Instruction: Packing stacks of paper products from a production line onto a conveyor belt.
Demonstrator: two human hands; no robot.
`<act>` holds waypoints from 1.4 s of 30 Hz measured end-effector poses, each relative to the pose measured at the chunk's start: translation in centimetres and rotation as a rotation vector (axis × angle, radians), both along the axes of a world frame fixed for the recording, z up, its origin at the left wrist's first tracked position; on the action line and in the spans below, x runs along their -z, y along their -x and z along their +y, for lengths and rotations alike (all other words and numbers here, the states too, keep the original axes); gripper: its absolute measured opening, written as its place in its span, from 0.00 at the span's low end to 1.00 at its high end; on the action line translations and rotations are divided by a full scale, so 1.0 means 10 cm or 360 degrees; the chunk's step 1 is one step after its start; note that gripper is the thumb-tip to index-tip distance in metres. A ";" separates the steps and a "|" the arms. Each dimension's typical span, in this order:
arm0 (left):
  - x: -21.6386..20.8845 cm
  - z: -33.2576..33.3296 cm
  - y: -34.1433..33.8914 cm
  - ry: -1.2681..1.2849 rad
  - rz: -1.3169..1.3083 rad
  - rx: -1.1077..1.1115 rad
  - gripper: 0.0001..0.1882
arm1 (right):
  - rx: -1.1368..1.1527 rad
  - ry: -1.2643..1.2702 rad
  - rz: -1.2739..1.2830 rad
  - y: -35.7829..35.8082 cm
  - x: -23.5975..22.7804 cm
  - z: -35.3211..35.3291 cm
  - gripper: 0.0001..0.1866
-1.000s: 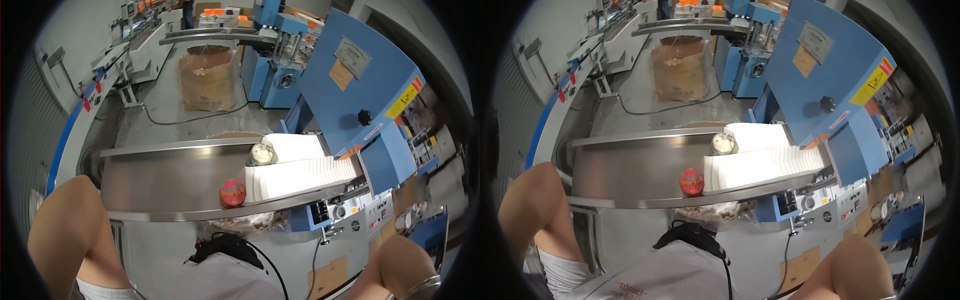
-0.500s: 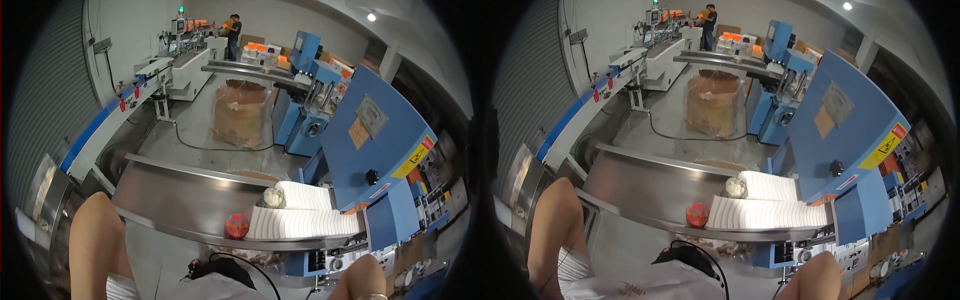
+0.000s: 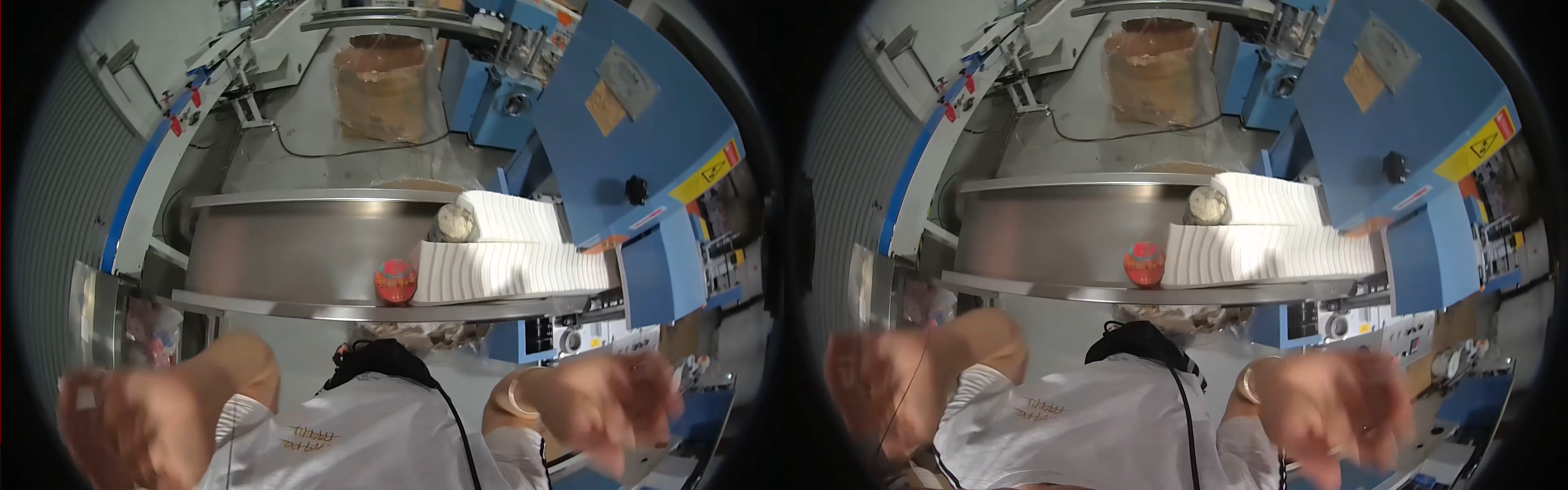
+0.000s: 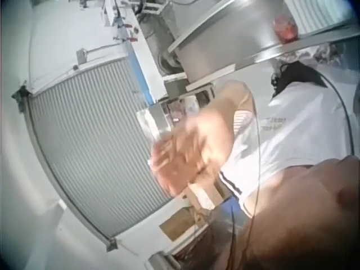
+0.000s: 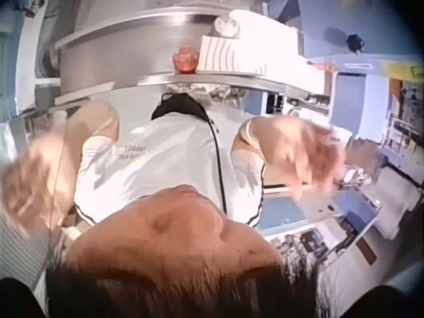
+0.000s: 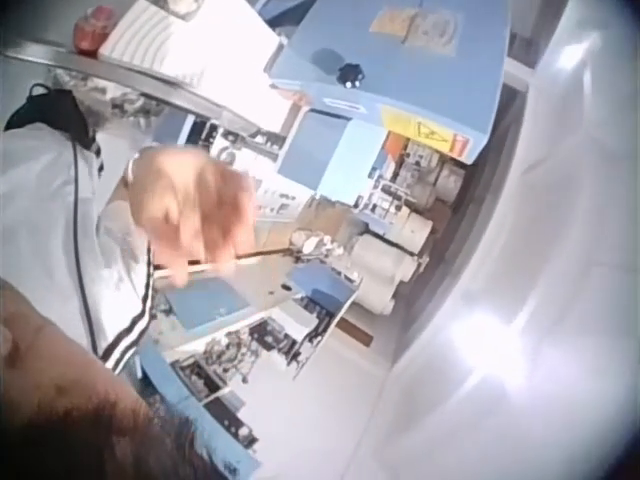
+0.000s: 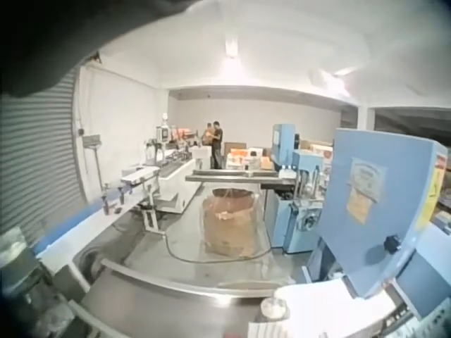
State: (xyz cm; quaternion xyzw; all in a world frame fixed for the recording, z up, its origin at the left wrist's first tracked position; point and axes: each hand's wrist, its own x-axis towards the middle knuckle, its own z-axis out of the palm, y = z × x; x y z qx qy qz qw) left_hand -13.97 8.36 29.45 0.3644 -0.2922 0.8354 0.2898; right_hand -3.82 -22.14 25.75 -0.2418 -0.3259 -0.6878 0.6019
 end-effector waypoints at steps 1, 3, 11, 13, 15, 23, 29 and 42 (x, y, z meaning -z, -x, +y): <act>0.20 -0.12 -0.28 0.0116 0.0220 0.0360 0.27 | 0.0527 0.0590 0.0627 -0.12 0.42 -0.02 0.27; 0.69 -0.13 -0.83 0.0296 0.1573 0.0158 0.20 | 0.0128 0.1216 0.1645 -0.09 1.08 0.05 0.18; 2.45 -0.97 -2.70 -0.0627 0.3441 0.0125 0.31 | 0.0103 0.1680 0.2184 -0.01 1.79 0.17 0.07; 2.56 -1.15 -2.92 -0.0941 0.3595 0.0241 0.39 | 0.0281 0.1759 0.2050 -0.18 1.75 0.16 0.08; 2.64 -1.37 -3.00 -0.1029 0.3636 0.0175 0.40 | 0.0363 0.1782 0.2117 -0.39 1.69 0.09 0.08; 3.08 -1.50 -3.18 -0.1044 0.3546 0.0076 0.43 | 0.0980 0.2011 0.1967 -1.63 2.09 0.15 0.11; 2.74 -1.43 -3.00 -0.0932 0.3716 -0.0038 0.46 | 0.1132 0.2318 0.2299 -1.89 2.41 0.05 0.16; 2.56 -1.08 -2.84 -0.0700 0.3359 0.0368 0.30 | 0.0507 0.1990 0.1867 -1.16 2.06 0.08 0.12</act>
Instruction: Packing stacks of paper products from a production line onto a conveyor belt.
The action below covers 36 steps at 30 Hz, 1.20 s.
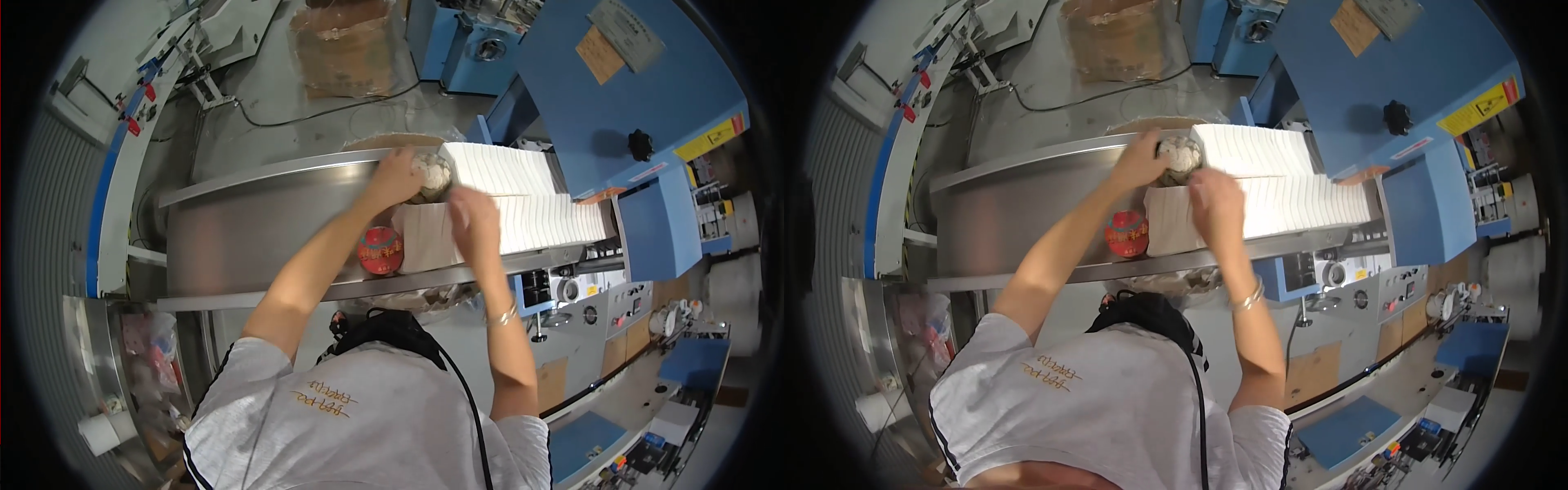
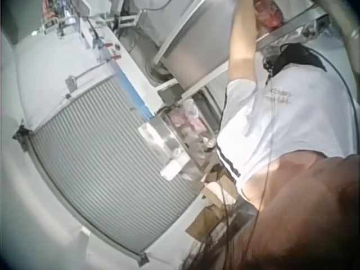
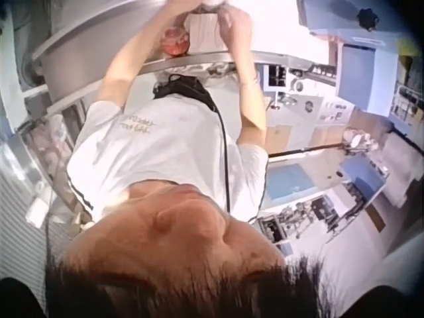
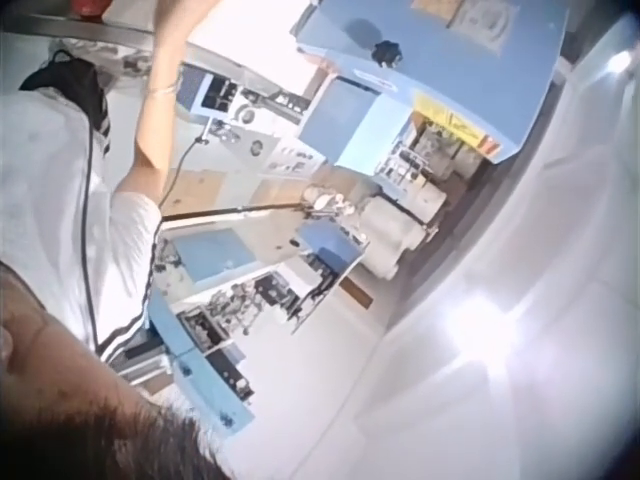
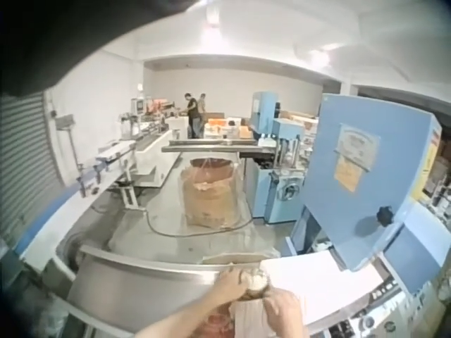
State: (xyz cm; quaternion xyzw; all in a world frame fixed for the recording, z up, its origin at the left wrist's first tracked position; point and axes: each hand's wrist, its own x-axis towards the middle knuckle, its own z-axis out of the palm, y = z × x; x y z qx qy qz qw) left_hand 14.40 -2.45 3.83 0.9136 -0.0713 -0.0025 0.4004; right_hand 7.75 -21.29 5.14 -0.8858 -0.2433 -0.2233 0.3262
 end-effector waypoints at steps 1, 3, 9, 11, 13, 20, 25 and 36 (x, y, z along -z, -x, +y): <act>0.01 0.12 0.08 0.0119 -0.0124 -0.0095 0.29 | -0.0022 0.0111 -0.0012 0.26 0.02 0.11 0.15; 0.13 0.42 0.35 0.0028 -0.0221 0.0051 0.32 | -0.0139 0.0195 -0.0008 0.73 0.03 0.29 0.26; 0.22 0.83 1.13 -0.0083 0.0055 0.0625 0.51 | -0.0126 0.0573 -0.0034 1.10 0.27 0.54 0.26; 0.20 0.68 1.30 0.0100 0.0267 0.0509 0.52 | -0.0042 0.0642 -0.0097 1.08 0.30 0.52 0.22; 0.19 0.54 1.42 0.0006 0.0171 0.0382 0.51 | 0.0005 0.0572 -0.0098 1.07 0.32 0.49 0.18; 0.24 0.59 1.42 -0.0136 -0.0033 0.0057 0.47 | 0.0050 0.0525 -0.0130 1.05 0.29 0.52 0.16; 0.03 0.56 1.41 -0.0262 0.0036 0.0189 0.46 | 0.0069 0.0577 -0.0164 1.05 0.30 0.53 0.16; 0.22 0.81 1.13 -0.0325 -0.0196 -0.0221 0.44 | 0.0023 0.0459 -0.0217 1.03 0.36 0.51 0.15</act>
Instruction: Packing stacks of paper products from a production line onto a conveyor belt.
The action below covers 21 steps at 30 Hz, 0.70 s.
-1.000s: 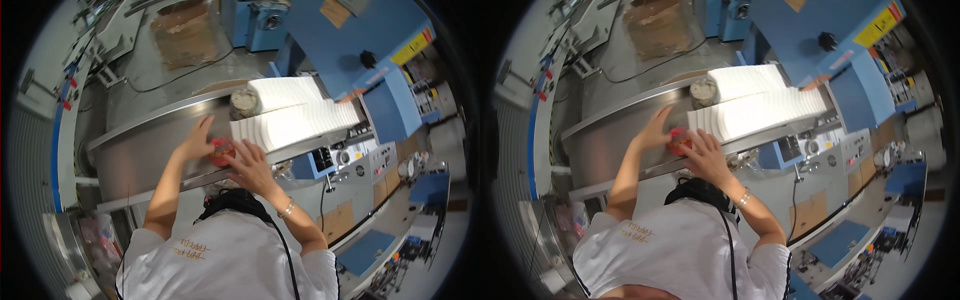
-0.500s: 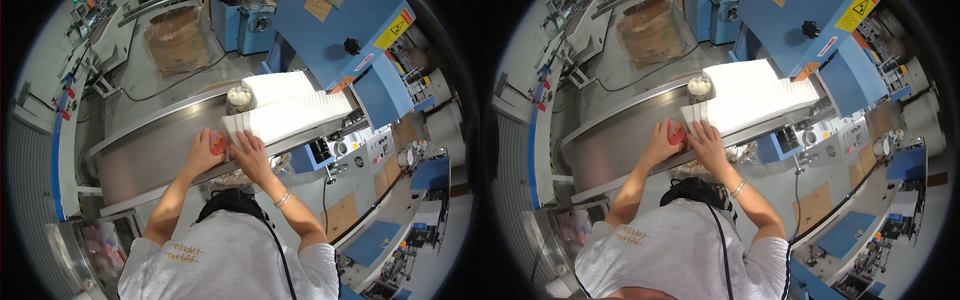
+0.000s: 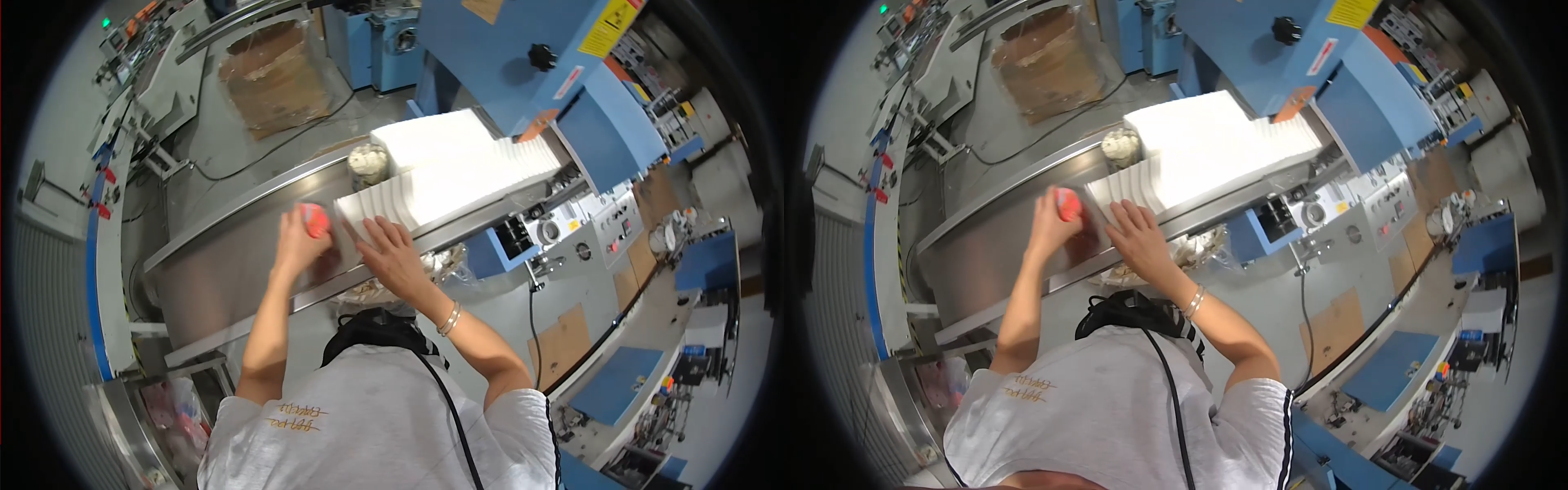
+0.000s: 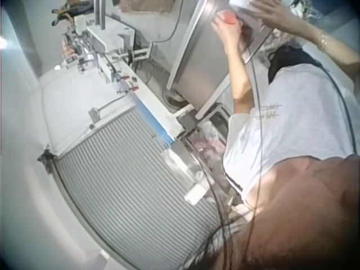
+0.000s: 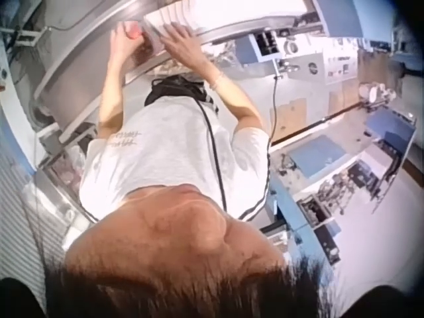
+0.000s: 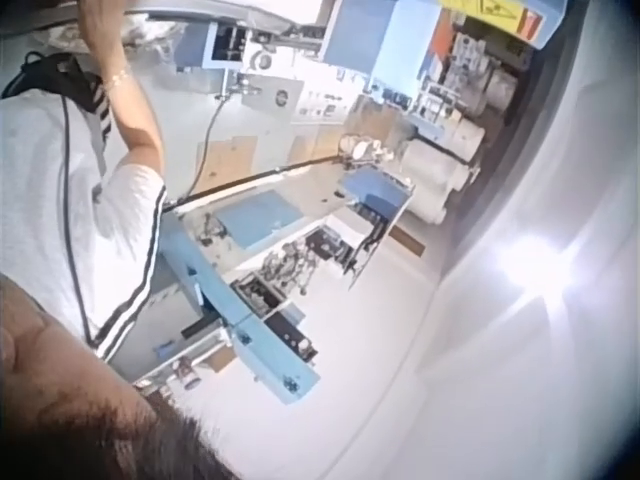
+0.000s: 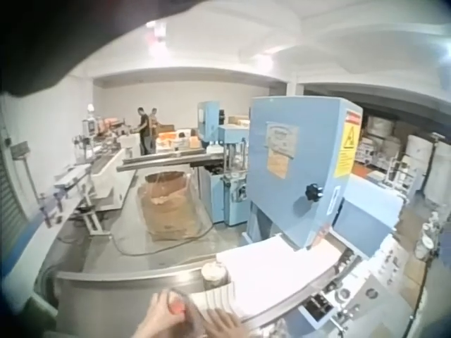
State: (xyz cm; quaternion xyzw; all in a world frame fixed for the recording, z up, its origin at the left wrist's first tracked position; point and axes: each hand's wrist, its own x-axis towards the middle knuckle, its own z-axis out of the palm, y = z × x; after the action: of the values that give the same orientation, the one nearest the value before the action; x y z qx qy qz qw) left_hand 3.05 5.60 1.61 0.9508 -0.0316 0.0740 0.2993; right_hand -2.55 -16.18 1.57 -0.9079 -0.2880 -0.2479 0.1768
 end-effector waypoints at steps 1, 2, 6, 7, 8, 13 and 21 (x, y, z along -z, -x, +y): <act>0.01 0.03 -0.06 -0.0072 -0.0234 -0.0104 0.42 | 0.0027 0.0001 -0.0002 0.01 -0.01 0.00 0.15; 0.03 0.04 -0.05 -0.0318 -0.0339 -0.0214 0.41 | 0.0003 -0.0011 0.0017 0.02 -0.02 -0.01 0.14; 0.04 -0.09 0.23 -0.0433 -0.0012 0.0333 0.38 | 0.0028 0.0013 0.0064 0.00 0.07 -0.03 0.17; 0.06 -0.24 0.34 -0.0171 0.0136 0.0388 0.37 | 0.0011 0.0008 0.0086 0.02 0.03 -0.04 0.17; 0.07 -0.40 0.42 0.0065 0.0293 0.0387 0.37 | -0.0045 -0.0037 0.0101 0.05 -0.01 -0.07 0.18; 0.22 -0.71 0.36 0.0847 0.0383 0.0791 0.36 | -0.0027 -0.0531 0.0103 0.25 -0.23 -0.44 0.18; 0.04 -0.99 0.52 0.0701 0.0138 0.0174 0.35 | 0.1125 -0.1420 0.0520 -0.02 -0.01 -1.73 0.18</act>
State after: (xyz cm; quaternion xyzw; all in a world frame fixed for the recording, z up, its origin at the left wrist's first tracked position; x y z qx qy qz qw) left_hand -2.18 -4.30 1.16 0.8616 -0.0532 0.0219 0.5043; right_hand -2.36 -33.48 1.69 -0.8132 0.1951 -0.2458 0.4902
